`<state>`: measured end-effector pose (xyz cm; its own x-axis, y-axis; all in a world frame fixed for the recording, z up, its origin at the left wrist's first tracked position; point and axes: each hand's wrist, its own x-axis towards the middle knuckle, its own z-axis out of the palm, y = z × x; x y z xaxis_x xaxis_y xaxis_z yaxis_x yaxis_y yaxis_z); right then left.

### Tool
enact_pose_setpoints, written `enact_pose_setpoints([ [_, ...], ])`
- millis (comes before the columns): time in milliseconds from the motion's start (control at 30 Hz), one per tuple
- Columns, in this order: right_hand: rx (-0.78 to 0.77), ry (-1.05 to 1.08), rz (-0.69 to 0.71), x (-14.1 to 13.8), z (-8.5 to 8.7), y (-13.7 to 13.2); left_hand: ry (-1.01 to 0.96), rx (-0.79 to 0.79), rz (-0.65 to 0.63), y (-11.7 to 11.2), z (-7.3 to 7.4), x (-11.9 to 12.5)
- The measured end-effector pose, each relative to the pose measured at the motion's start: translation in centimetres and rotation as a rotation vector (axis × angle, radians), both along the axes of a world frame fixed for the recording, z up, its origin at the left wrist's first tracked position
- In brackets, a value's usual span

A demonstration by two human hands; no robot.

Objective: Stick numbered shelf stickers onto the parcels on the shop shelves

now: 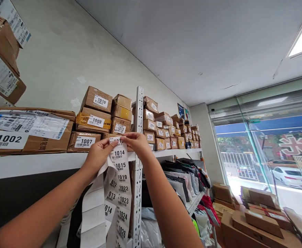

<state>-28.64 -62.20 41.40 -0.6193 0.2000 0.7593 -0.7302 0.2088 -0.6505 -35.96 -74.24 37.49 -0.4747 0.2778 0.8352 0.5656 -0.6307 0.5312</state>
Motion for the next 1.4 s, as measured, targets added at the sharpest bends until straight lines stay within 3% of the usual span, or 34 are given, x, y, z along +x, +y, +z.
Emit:
enact_pose_setpoints([
  [133,0.147,0.146,-0.171,-0.1,-0.2,-1.2,-0.075,0.118,0.292,0.0,0.2,0.0],
  [233,0.215,0.354,-0.341,0.0,0.4,-1.8,-0.055,0.127,0.174,-0.2,0.8,0.3],
  [333,0.205,0.508,-0.38,-1.0,2.7,-1.3,-0.004,0.014,0.072,-0.5,1.7,0.4],
  [500,0.109,0.561,-0.472,-4.5,8.6,0.8,0.065,-0.007,0.25,-1.1,1.9,-0.3],
  [633,0.157,0.488,-0.555,-5.9,10.5,2.3,0.086,-0.018,0.207,-1.6,1.0,-0.9],
  [867,0.27,0.481,-0.896,-5.9,10.1,2.5,0.132,-0.008,0.201,-1.9,1.0,-1.2],
  [1033,0.294,0.476,-0.792,-4.5,9.3,2.0,0.149,-0.003,0.204,-1.9,1.0,-1.2],
  [1100,0.35,0.444,-0.622,-3.0,7.6,1.3,0.187,-0.006,0.237,-2.0,0.9,-1.1],
  [1167,0.479,0.312,-0.356,-1.5,5.4,0.3,0.22,-0.006,0.294,-2.1,0.8,-0.9],
  [1233,0.531,0.218,-0.217,-0.5,3.2,-0.5,0.207,-0.001,0.291,-1.9,0.8,-0.5],
  [1333,0.392,0.229,-0.215,-0.1,1.3,-0.9,0.118,-0.004,0.126,-1.2,1.2,0.0],
  [1400,0.264,0.208,-0.192,-0.2,0.9,-0.8,0.07,0.012,0.098,-0.6,1.5,0.2],
])
